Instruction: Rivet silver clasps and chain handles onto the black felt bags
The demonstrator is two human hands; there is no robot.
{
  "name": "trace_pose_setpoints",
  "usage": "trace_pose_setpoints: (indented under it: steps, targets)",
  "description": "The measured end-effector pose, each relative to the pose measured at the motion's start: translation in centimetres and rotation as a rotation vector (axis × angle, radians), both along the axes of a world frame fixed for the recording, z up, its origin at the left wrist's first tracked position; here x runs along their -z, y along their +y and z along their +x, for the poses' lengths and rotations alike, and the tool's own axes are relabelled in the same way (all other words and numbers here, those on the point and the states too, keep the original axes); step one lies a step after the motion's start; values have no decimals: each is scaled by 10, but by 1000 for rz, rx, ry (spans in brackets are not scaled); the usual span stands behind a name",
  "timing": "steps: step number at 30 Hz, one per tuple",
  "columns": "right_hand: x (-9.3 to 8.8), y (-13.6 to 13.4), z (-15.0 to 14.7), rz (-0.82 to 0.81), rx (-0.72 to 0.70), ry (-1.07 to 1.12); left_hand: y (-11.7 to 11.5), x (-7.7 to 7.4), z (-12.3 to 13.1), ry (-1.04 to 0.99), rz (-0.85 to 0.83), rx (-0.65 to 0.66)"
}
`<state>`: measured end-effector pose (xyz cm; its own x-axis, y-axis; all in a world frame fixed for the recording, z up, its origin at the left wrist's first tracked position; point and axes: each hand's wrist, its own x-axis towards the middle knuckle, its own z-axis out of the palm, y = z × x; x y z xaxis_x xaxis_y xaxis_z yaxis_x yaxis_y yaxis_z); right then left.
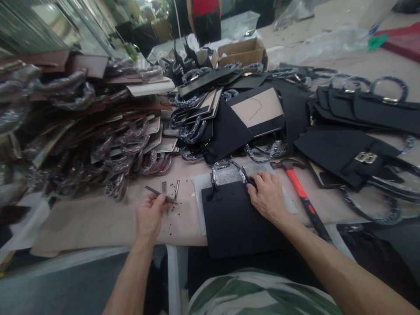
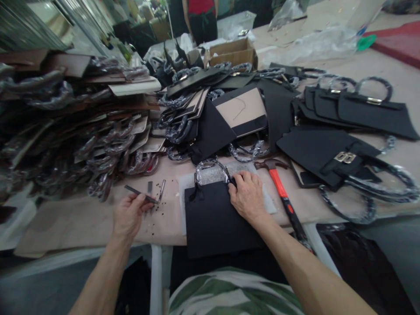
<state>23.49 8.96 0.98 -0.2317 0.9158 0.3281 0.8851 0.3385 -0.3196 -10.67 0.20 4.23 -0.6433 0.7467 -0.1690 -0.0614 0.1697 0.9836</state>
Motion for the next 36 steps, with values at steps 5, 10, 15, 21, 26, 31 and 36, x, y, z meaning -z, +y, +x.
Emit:
trace_pose_setpoints:
  steps: [5,10,15,21,26,31,36]
  targets:
    - [0,0,0,-9,-12,17,6,13,74,103,139,186]
    - [-2,-1,-1,-13,6,3,6,23,98,292,221,284]
    - [-1,-1,-1,-31,2,18,1,33,87,360,162,286]
    - [-1,0,0,-45,4,44,-2,29,80,430,133,305]
    - [-2,-1,-1,-66,12,37,9,17,102,425,199,363]
    - [-2,-2,-1,-69,16,46,29,21,131,569,280,509]
    - [-1,-2,0,-79,12,62,34,30,137,659,299,519]
